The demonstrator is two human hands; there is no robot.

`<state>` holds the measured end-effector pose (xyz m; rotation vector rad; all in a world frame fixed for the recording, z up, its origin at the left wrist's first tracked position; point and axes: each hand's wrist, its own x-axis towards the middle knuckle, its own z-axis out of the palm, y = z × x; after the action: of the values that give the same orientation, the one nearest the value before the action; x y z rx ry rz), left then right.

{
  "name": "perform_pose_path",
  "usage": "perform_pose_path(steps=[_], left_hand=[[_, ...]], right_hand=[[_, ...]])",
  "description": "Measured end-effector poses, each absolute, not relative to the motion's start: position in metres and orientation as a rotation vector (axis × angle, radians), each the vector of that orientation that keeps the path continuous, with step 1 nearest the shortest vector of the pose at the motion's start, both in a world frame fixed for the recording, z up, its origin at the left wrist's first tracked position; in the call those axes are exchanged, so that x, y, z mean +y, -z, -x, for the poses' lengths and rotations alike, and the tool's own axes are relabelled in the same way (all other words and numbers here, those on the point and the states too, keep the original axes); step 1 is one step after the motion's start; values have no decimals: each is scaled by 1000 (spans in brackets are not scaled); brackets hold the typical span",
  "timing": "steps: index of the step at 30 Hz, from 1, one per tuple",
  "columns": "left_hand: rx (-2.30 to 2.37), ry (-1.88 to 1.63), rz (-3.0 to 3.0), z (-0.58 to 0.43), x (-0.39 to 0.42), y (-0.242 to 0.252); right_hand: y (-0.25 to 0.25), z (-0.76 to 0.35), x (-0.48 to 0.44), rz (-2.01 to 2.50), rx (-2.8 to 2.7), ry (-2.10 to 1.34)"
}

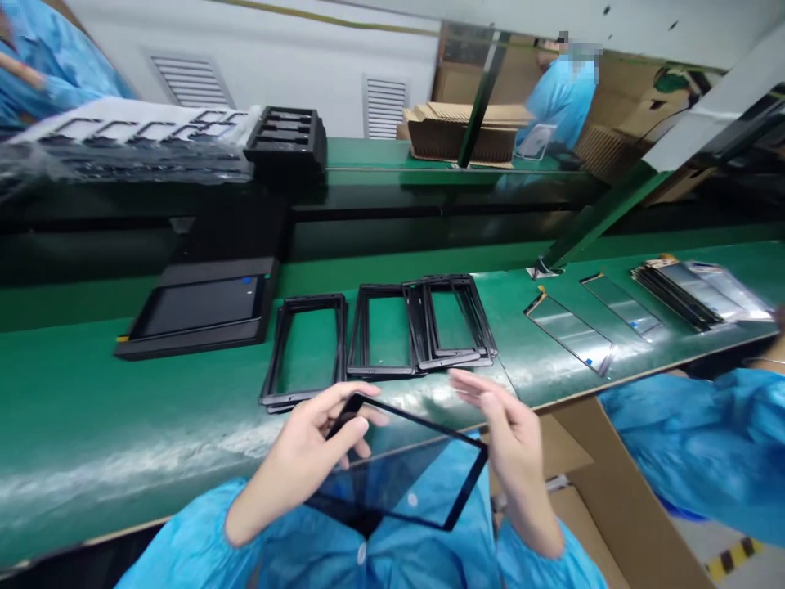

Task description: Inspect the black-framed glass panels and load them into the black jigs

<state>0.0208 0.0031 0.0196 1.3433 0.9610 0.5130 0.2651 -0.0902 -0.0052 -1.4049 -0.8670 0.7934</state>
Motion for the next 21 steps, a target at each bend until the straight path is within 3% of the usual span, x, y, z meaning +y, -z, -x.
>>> perform_pose_path(steps=[8, 13, 16, 21], left_hand=[[1061, -774, -1234, -13, 6, 1], [1081, -887, -2022, -16, 13, -8], [828, -776, -2503, -27, 19, -15], [580, -617, -2497, -44, 23, -14]], right_hand=[[24, -269, -106, 1425, -634, -966], [13, -254, -105, 1457, -639, -937], [12, -250, -108, 1474, -674, -948], [13, -246, -115, 1520, -672, -925]])
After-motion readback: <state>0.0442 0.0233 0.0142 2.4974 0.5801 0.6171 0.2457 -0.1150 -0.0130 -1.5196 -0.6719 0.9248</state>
